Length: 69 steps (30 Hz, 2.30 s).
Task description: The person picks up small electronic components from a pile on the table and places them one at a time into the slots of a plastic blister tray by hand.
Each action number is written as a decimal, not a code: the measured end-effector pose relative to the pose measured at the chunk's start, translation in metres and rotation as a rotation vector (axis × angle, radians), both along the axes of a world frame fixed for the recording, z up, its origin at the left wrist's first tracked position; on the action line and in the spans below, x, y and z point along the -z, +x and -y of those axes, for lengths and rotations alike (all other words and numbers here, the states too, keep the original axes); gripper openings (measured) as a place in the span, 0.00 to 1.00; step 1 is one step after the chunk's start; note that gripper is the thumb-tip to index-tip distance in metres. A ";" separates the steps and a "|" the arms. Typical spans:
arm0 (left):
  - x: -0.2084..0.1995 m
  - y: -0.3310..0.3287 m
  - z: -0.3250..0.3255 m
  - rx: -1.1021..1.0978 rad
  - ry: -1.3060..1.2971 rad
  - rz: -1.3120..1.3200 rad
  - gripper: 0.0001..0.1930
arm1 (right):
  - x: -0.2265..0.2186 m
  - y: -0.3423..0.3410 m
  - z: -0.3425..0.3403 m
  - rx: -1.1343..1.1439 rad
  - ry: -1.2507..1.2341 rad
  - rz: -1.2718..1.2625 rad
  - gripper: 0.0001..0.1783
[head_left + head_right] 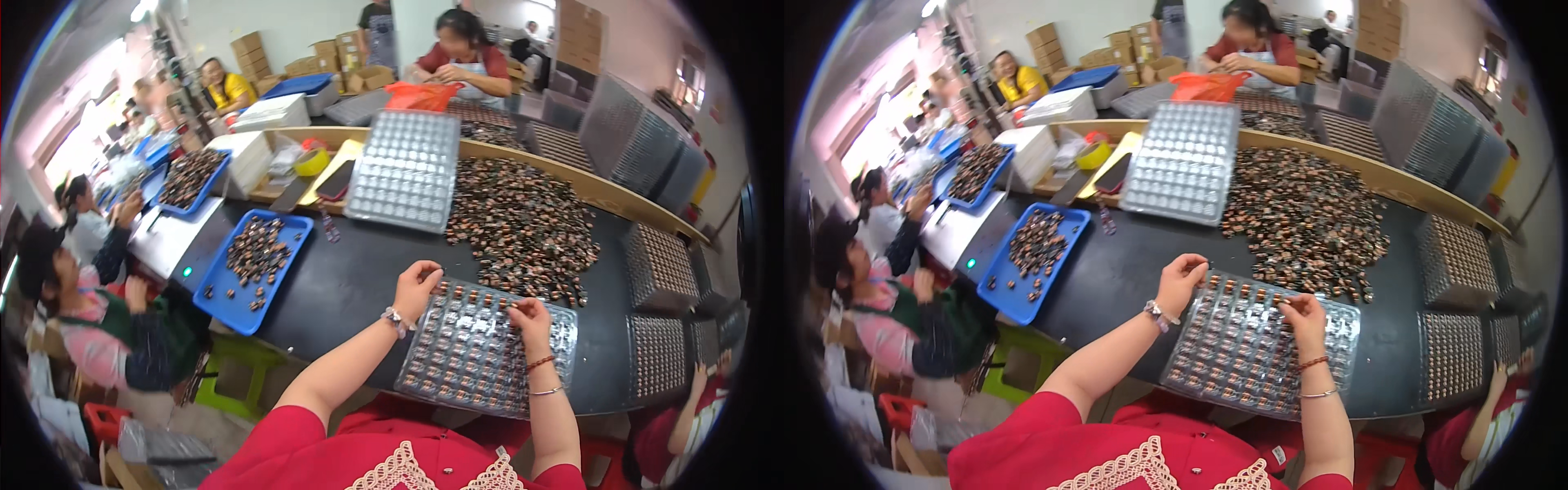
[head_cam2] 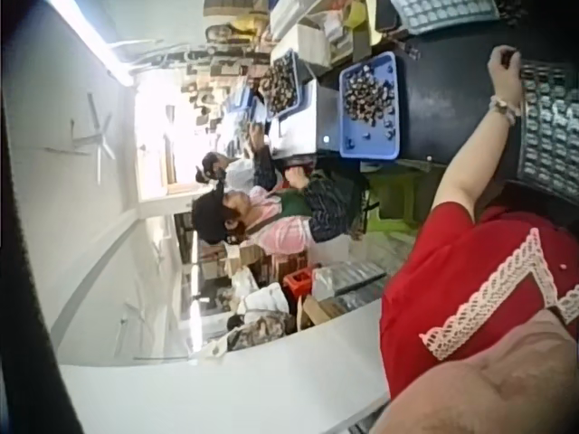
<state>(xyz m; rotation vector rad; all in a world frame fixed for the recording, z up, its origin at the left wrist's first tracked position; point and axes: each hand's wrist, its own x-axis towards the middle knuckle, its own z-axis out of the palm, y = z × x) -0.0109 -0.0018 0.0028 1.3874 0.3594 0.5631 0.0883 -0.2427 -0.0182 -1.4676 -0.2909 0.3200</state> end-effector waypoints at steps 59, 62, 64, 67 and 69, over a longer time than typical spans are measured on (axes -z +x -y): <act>0.007 -0.031 -0.012 0.064 0.826 0.020 0.07 | -0.017 -0.007 0.001 -0.018 -0.005 -0.108 0.12; 0.009 -0.020 -0.015 0.081 0.893 0.023 0.07 | -0.017 -0.008 0.003 -0.030 0.027 -0.106 0.11; 0.010 -0.018 -0.015 0.198 0.928 -0.011 0.07 | -0.013 -0.008 0.005 -0.069 0.019 -0.081 0.11; 0.016 -0.017 -0.013 0.157 0.925 0.005 0.07 | -0.015 -0.008 0.004 -0.063 0.036 -0.096 0.10; 0.019 -0.016 -0.014 0.130 0.931 0.022 0.07 | -0.013 -0.007 0.002 -0.066 0.029 -0.094 0.10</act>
